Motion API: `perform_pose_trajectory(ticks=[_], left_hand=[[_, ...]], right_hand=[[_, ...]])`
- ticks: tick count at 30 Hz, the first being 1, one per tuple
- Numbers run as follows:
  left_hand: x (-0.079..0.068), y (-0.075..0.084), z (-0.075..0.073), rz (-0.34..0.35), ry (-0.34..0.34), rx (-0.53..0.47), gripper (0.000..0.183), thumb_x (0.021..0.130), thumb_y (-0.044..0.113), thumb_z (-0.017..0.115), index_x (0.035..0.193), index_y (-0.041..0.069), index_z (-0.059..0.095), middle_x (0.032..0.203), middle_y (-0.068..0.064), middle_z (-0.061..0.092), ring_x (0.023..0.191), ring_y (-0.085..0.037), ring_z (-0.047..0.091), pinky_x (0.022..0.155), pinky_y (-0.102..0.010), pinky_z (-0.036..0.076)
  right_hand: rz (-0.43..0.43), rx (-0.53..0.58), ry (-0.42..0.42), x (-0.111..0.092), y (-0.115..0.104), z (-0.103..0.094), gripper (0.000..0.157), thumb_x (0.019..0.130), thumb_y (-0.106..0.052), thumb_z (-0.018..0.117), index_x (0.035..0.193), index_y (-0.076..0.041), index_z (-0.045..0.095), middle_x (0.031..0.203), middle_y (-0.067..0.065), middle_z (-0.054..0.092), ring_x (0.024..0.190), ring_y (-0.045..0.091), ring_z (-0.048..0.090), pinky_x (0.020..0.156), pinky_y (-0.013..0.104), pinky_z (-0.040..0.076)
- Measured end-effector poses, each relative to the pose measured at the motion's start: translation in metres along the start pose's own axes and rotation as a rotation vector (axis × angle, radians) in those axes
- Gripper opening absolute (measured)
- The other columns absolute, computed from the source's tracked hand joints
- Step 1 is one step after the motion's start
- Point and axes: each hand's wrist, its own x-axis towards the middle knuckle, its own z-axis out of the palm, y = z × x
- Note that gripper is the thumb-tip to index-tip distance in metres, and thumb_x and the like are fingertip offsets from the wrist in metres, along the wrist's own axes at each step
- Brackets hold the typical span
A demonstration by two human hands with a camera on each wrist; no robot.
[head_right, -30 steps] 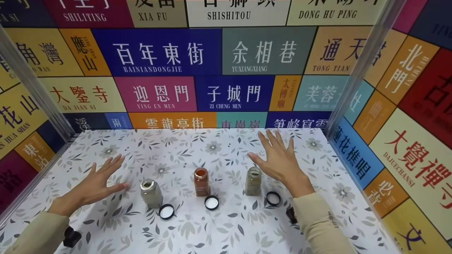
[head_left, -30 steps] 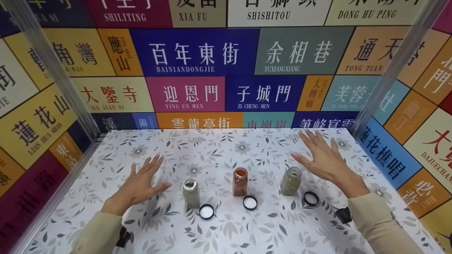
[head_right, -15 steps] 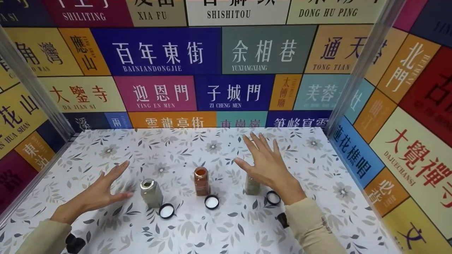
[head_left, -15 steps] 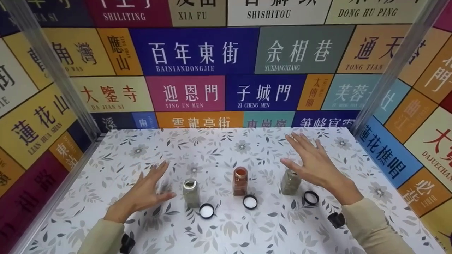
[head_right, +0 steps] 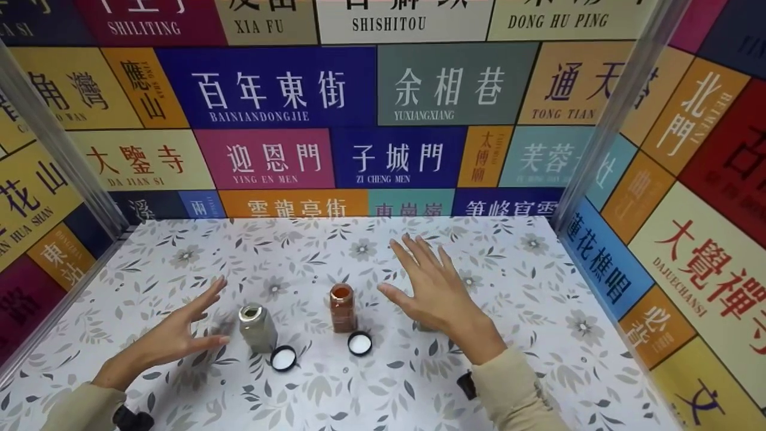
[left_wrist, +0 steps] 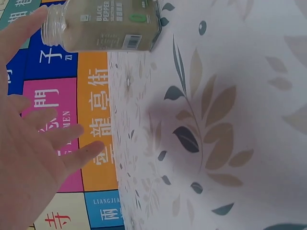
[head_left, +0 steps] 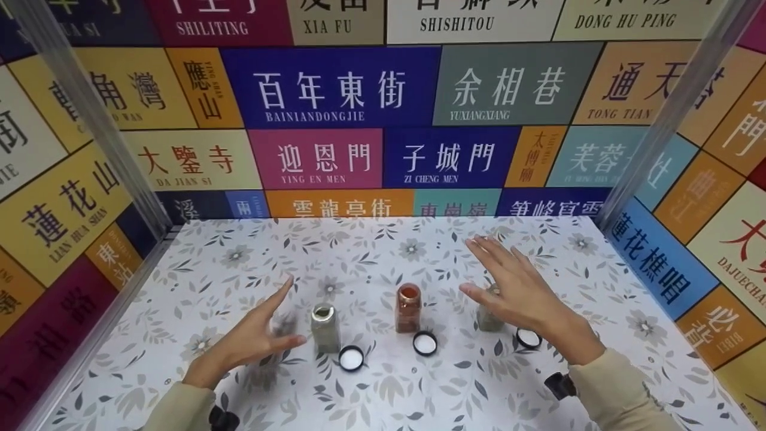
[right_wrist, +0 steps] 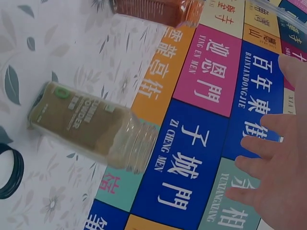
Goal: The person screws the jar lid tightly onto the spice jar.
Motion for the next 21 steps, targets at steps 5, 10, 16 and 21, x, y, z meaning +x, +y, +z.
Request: perform_pose_trajectory(ticks=[5,10,16,21], left_hand=[[0.0,0.003,0.009,0.01,0.016,-0.064,0.104,0.085,0.041,0.079,0.162,0.019,0.012,0.167,-0.016,0.021,0.149,-0.044,0.031,0.117,-0.065,0.032],[0.001,0.008,0.017,-0.006,0.047,-0.148,0.098,0.085,0.036,0.08,0.16,0.018,0.02,0.163,-0.019,0.029,0.146,-0.042,0.037,0.116,-0.061,0.037],[0.0,0.012,0.026,-0.044,0.057,-0.218,0.094,0.086,0.033,0.079,0.159,0.023,0.021,0.161,-0.015,0.034,0.146,-0.039,0.038,0.114,-0.059,0.039],[0.001,0.015,0.034,-0.047,0.08,-0.257,0.093,0.086,0.029,0.08,0.159,0.023,0.023,0.159,-0.016,0.037,0.144,-0.039,0.04,0.112,-0.059,0.042]], right_hand=[[-0.061,0.009,0.056,-0.002,-0.012,0.005,0.076,0.097,-0.051,0.059,0.158,-0.015,0.03,0.164,0.011,0.032,0.15,0.036,0.032,0.123,0.06,0.023],[-0.103,0.055,0.119,-0.003,-0.025,0.011,0.072,0.095,-0.046,0.064,0.155,-0.016,0.038,0.158,0.009,0.042,0.142,0.036,0.044,0.115,0.062,0.035],[-0.127,0.126,0.128,-0.003,-0.038,0.022,0.068,0.094,-0.043,0.067,0.152,-0.016,0.043,0.154,0.006,0.047,0.138,0.035,0.049,0.111,0.062,0.042],[-0.147,0.17,0.156,-0.002,-0.046,0.031,0.067,0.093,-0.04,0.069,0.151,-0.017,0.045,0.149,0.007,0.051,0.135,0.032,0.052,0.104,0.058,0.049]])
